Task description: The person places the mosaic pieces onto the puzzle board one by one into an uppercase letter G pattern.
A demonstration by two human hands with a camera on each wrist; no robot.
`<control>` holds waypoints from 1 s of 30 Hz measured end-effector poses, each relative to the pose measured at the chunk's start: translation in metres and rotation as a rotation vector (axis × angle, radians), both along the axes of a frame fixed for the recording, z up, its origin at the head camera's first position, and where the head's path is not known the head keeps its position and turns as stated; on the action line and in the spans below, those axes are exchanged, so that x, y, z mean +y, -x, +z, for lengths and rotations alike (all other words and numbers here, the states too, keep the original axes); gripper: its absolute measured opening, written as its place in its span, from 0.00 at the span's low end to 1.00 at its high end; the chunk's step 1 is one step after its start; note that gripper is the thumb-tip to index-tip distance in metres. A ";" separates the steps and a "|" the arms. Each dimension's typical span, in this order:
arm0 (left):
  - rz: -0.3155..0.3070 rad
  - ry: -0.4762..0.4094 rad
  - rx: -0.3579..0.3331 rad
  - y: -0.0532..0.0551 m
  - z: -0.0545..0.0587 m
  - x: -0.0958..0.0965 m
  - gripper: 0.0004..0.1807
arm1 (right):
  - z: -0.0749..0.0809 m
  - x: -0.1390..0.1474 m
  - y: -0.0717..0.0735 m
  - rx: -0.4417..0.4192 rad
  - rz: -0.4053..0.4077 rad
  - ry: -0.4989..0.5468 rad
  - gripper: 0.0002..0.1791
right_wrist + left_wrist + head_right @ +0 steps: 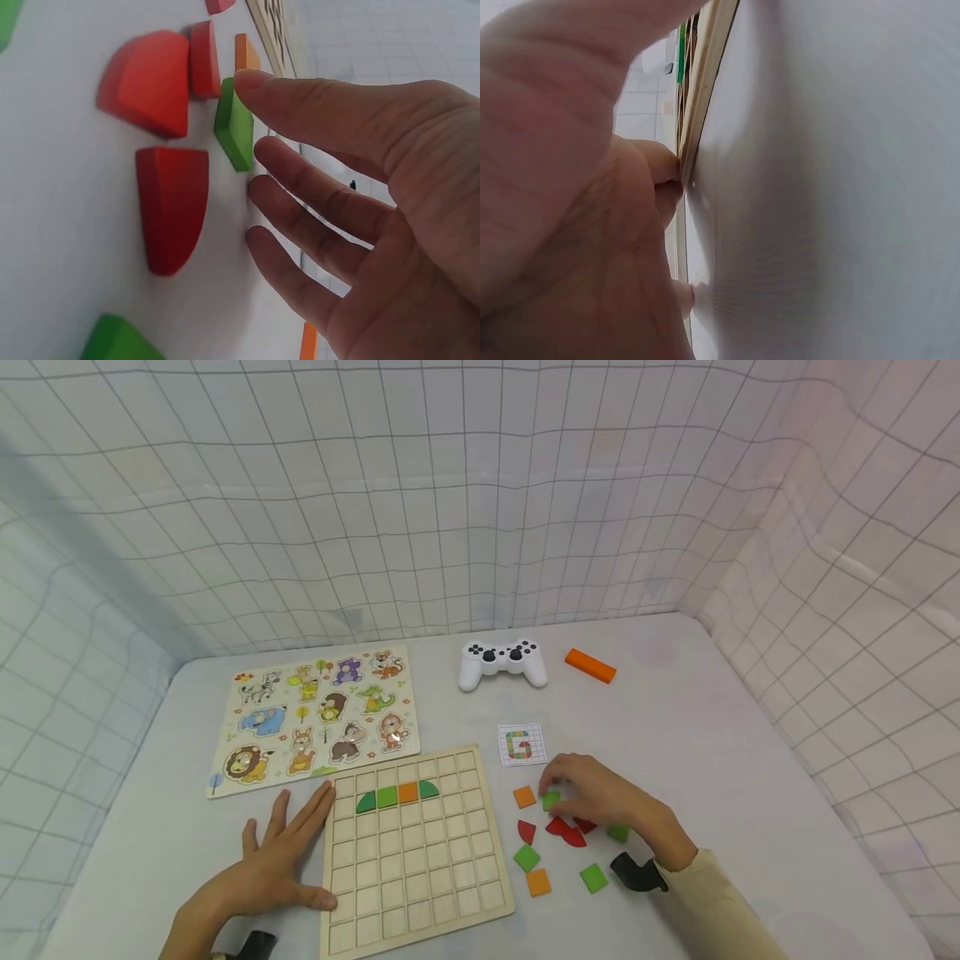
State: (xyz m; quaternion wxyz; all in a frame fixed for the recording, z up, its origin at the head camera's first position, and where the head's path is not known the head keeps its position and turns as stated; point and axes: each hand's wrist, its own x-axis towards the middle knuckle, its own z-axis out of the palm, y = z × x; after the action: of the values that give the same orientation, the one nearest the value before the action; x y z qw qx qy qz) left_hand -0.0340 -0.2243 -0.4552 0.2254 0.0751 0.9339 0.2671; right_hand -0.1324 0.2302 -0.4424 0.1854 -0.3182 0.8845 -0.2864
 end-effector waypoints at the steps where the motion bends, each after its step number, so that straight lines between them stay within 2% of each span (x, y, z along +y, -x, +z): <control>1: 0.000 0.000 -0.001 0.000 0.000 0.000 0.81 | -0.001 0.001 0.000 0.000 -0.003 -0.007 0.11; 8: -0.001 0.000 -0.006 0.001 0.000 0.001 0.81 | -0.001 0.003 0.001 -0.002 -0.032 -0.056 0.11; 14: 0.003 -0.001 -0.003 0.001 0.002 0.002 0.81 | -0.001 0.001 0.001 0.045 -0.043 -0.083 0.09; 25: 0.004 -0.002 0.009 0.001 0.001 0.001 0.81 | 0.001 -0.014 0.003 0.083 -0.020 -0.040 0.09; 30: 0.007 0.000 -0.001 0.000 0.000 0.000 0.81 | 0.005 -0.031 0.002 0.098 0.029 -0.022 0.07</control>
State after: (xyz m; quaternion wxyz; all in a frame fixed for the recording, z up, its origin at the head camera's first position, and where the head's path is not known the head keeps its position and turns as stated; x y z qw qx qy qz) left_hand -0.0341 -0.2246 -0.4551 0.2248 0.0715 0.9341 0.2678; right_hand -0.1340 0.1997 -0.4373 0.1494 -0.3424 0.8910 -0.2581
